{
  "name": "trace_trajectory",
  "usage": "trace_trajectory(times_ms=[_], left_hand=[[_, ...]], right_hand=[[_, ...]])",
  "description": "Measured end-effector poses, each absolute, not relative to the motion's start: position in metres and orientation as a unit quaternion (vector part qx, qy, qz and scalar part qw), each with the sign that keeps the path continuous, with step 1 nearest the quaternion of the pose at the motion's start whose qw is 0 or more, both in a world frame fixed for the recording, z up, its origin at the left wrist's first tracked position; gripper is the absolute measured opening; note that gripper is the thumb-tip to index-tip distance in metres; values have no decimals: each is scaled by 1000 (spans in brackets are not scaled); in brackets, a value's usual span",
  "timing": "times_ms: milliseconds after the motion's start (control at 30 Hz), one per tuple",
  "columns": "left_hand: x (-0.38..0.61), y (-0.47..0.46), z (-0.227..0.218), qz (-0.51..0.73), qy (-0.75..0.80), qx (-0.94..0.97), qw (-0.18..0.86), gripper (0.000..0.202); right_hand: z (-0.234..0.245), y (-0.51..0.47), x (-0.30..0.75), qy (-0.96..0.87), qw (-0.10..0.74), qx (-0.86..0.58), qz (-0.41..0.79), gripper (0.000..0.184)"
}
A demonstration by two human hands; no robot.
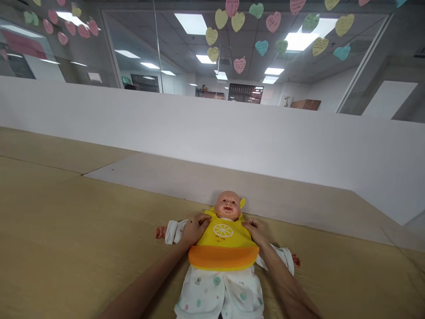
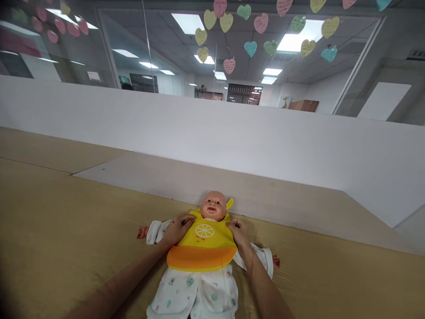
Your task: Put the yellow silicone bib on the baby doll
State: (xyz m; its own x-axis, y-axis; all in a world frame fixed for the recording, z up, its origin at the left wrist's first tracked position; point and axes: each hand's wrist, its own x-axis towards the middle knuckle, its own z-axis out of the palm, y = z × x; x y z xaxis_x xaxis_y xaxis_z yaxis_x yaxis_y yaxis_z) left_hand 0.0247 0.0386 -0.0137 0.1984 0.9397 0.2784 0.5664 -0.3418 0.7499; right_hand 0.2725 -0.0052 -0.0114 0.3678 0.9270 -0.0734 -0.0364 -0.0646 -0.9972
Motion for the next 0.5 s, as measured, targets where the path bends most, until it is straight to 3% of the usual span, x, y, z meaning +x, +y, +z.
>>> trace_trajectory(times_ms=[500], left_hand=[[23,31,-11,356,527,730,250,26]], right_hand=[[-9,-6,273,-347,567,-579,472,31]])
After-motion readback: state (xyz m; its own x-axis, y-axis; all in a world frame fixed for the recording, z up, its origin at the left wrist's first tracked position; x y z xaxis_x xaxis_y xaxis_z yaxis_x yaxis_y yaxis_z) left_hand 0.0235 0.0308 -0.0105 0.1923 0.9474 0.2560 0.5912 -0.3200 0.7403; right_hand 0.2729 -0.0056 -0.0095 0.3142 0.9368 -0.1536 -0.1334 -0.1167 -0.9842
